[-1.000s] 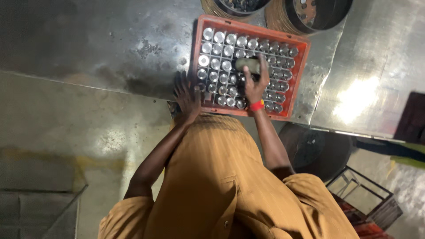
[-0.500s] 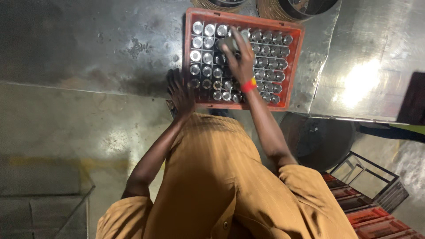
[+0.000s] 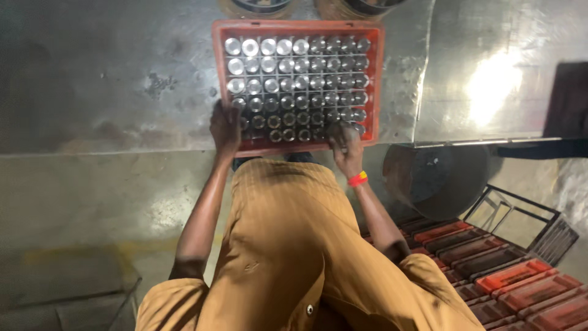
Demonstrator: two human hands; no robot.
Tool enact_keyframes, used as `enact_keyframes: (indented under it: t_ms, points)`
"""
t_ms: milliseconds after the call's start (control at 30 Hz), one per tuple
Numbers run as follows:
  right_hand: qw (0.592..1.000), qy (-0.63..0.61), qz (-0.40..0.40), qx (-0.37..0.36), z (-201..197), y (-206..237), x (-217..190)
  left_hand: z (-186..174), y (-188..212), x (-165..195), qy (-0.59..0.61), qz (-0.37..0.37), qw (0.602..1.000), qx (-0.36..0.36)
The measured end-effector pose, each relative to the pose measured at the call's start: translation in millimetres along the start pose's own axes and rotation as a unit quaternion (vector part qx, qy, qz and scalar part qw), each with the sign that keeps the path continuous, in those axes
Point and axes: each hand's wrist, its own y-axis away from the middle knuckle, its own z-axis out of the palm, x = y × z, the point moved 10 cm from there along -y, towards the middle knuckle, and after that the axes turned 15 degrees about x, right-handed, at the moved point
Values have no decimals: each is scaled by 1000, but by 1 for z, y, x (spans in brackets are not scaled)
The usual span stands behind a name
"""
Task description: The person picks small cylindrical metal parts and seats them one by one into the cells of a red grid tray on a steel workbench. They occasionally reach into nearby buckets holding parts and polishing media, reposition the tray, and continue filling the cells before pushing the tray aside.
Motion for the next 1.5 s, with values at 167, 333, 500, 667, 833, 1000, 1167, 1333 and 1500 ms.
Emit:
enact_keyframes:
  t_ms: [167, 333, 500, 667, 833, 1000, 1167, 1333, 1500]
  points:
    - [987, -4, 84, 138, -44, -33, 48, 0, -42, 47, -35, 147, 983, 102]
    - [985, -42, 21, 165, -25, -81, 49, -2, -71, 23, -184, -4, 978, 93]
    - [996, 13, 65, 54, 9, -121, 64, -13, -70, 29, -179, -29, 978, 107]
    - [984, -31, -69, 159, -13, -157, 43, -24, -65, 41, -201, -14, 967, 155]
    - [979, -88, -90, 163, -3, -180, 35, -30, -61, 47, -231, 1, 957, 178]
    - [991, -39, -129, 8, 40, -193, 26, -37, -59, 57, -213, 56, 951, 216]
    - [985, -143, 46, 91, 11, -171, 76, -41, -58, 56, -204, 77, 948, 231]
    - [972, 87, -195, -99, 12, -62, 49, -40, -59, 52, -203, 90, 949, 225]
    - [964, -97, -219, -112, -2, -11, 6, -41, -58, 48, -204, 78, 949, 229]
